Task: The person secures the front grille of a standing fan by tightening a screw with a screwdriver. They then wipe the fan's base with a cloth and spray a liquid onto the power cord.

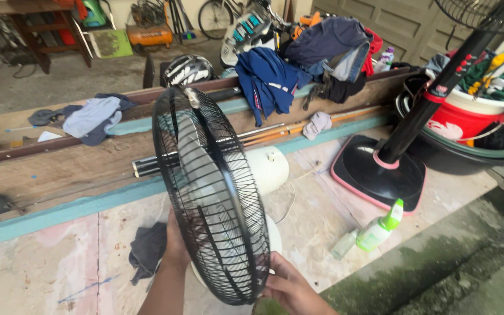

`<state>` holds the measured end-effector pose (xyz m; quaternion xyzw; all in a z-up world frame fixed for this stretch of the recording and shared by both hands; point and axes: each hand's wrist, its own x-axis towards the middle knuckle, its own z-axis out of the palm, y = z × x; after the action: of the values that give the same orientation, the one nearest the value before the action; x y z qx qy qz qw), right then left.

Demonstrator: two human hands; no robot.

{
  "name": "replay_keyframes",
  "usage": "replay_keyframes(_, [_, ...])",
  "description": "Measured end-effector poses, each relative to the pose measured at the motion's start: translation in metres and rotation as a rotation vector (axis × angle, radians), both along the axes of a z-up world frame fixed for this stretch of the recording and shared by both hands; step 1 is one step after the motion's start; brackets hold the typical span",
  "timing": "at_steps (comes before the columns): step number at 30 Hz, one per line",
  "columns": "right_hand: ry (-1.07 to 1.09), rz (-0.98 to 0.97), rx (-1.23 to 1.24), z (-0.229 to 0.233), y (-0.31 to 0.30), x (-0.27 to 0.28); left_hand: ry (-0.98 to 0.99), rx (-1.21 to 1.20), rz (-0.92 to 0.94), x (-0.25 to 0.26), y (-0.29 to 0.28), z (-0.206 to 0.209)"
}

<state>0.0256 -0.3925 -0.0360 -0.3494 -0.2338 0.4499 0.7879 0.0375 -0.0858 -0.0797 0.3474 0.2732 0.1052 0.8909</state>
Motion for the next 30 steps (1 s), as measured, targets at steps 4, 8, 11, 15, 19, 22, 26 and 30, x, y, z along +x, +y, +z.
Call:
replay_keyframes(4, [-0.022, -0.091, -0.152, -0.015, 0.004, -0.002, -0.223, 0.056, 0.018, -0.028, -0.019, -0.007])
replay_keyframes(8, [-0.162, -0.209, -0.212, -0.037, -0.003, 0.043, -0.252, -0.425, -0.011, -0.058, -0.066, -0.001])
replay_keyframes(11, [-0.431, -0.448, -0.495, -0.053, -0.001, 0.094, -0.218, -0.527, 0.057, -0.071, -0.098, 0.014])
replay_keyframes(15, [-0.726, -0.245, -0.197, -0.084, 0.041, 0.158, -0.161, -0.505, 0.141, -0.076, -0.125, 0.024])
replay_keyframes(19, [-0.361, 0.057, -0.019, -0.111, 0.088, 0.193, -0.143, -0.467, 0.166, -0.073, -0.125, 0.017])
replay_keyframes(22, [-0.517, 0.112, -0.002, -0.105, 0.099, 0.196, -0.424, -0.398, 0.024, -0.069, -0.109, 0.004])
replay_keyframes(26, [-0.840, -0.348, -0.422, -0.073, 0.095, 0.151, -0.428, -0.278, 0.052, -0.069, -0.082, -0.023])
replay_keyframes(30, [-1.077, -0.634, -0.750, -0.029, 0.107, 0.096, -0.191, -0.304, 0.174, -0.059, -0.041, -0.045])
